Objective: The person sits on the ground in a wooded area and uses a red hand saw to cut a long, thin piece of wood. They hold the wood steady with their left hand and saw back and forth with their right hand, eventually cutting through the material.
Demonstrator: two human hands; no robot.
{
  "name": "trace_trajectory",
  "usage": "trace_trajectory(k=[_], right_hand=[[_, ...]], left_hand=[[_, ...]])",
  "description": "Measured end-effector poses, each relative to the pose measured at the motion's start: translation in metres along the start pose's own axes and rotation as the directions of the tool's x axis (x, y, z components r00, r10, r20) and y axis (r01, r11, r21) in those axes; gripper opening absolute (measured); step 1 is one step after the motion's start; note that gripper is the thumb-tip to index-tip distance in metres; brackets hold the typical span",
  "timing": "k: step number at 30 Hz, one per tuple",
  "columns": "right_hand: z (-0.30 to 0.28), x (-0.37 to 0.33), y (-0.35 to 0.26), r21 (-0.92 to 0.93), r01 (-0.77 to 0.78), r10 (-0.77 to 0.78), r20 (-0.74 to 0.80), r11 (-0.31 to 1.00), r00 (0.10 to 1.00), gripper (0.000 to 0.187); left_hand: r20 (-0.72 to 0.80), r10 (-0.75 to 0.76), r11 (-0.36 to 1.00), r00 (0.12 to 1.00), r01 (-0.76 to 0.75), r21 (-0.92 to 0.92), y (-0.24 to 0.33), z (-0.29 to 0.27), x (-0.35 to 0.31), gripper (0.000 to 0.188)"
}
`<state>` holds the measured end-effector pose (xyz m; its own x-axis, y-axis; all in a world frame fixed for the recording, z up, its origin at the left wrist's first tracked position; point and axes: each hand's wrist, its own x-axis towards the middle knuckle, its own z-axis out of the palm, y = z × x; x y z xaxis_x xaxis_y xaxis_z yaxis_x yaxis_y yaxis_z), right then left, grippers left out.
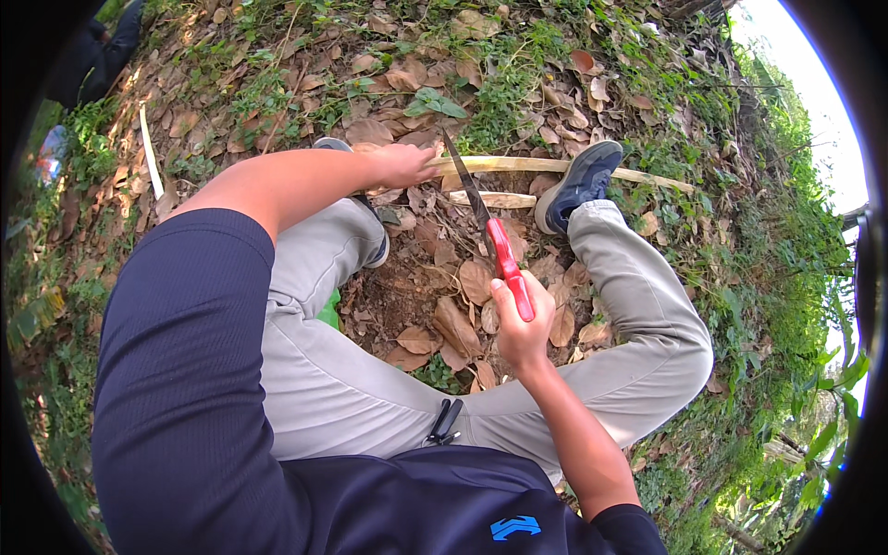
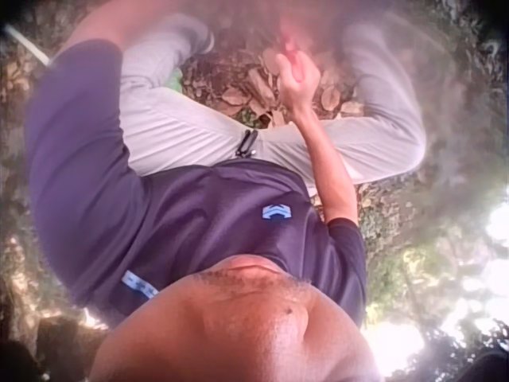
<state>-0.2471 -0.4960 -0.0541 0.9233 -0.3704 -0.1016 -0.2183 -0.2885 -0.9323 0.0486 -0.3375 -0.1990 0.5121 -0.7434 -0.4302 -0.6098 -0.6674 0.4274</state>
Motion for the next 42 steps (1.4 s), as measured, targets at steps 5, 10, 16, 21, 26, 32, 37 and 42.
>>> trace_trajectory(k=[5, 10, 16, 21, 26, 32, 37, 42], right_hand=[[0.004, 0.001, -0.009, 0.011, -0.001, 0.001, -0.007, 1.000, 1.000, 0.019], [0.001, 0.030, -0.040, 0.028, -0.139, 0.139, 0.018, 0.990, 0.990, 0.024], [-0.011, 0.091, -0.077, 0.134, -0.263, 0.249, 0.111, 0.955, 0.962, 0.023], [-0.018, 0.127, -0.113, 0.138, -0.360, 0.332, 0.190, 0.923, 0.924, 0.028], [-0.015, 0.119, -0.098, 0.137, -0.321, 0.288, 0.220, 0.937, 0.932, 0.025], [-0.011, 0.002, 0.024, 0.200, -0.117, 0.135, -0.081, 0.973, 0.987, 0.022], [-0.027, -0.056, 0.023, 0.215, -0.179, 0.204, -0.099, 0.960, 0.974, 0.019], [-0.051, -0.058, -0.023, -0.053, -0.120, 0.116, -0.074, 0.991, 0.990, 0.017]], left_hand=[[-0.011, -0.002, 1.000, 1.000, 0.002, 0.004, -0.002, 0.004, 0.003, 0.050], [-0.017, -0.014, 1.000, 1.000, 0.014, -0.003, -0.002, 0.003, 0.001, 0.049], [-0.041, 0.001, 1.000, 0.999, -0.001, -0.002, -0.002, 0.002, 0.003, 0.050], [-0.046, -0.006, 1.000, 0.999, 0.006, -0.001, 0.000, 0.001, -0.001, 0.053], [-0.036, -0.008, 1.000, 0.999, 0.008, 0.013, 0.002, -0.001, -0.002, 0.055], [-0.032, 0.040, 0.999, 0.999, -0.039, 0.012, 0.005, 0.002, 0.004, 0.051], [-0.047, 0.020, 1.000, 0.999, -0.020, 0.003, -0.005, 0.009, 0.000, 0.047], [-0.010, -0.004, 1.000, 1.000, 0.004, 0.014, 0.006, -0.007, -0.005, 0.047]])
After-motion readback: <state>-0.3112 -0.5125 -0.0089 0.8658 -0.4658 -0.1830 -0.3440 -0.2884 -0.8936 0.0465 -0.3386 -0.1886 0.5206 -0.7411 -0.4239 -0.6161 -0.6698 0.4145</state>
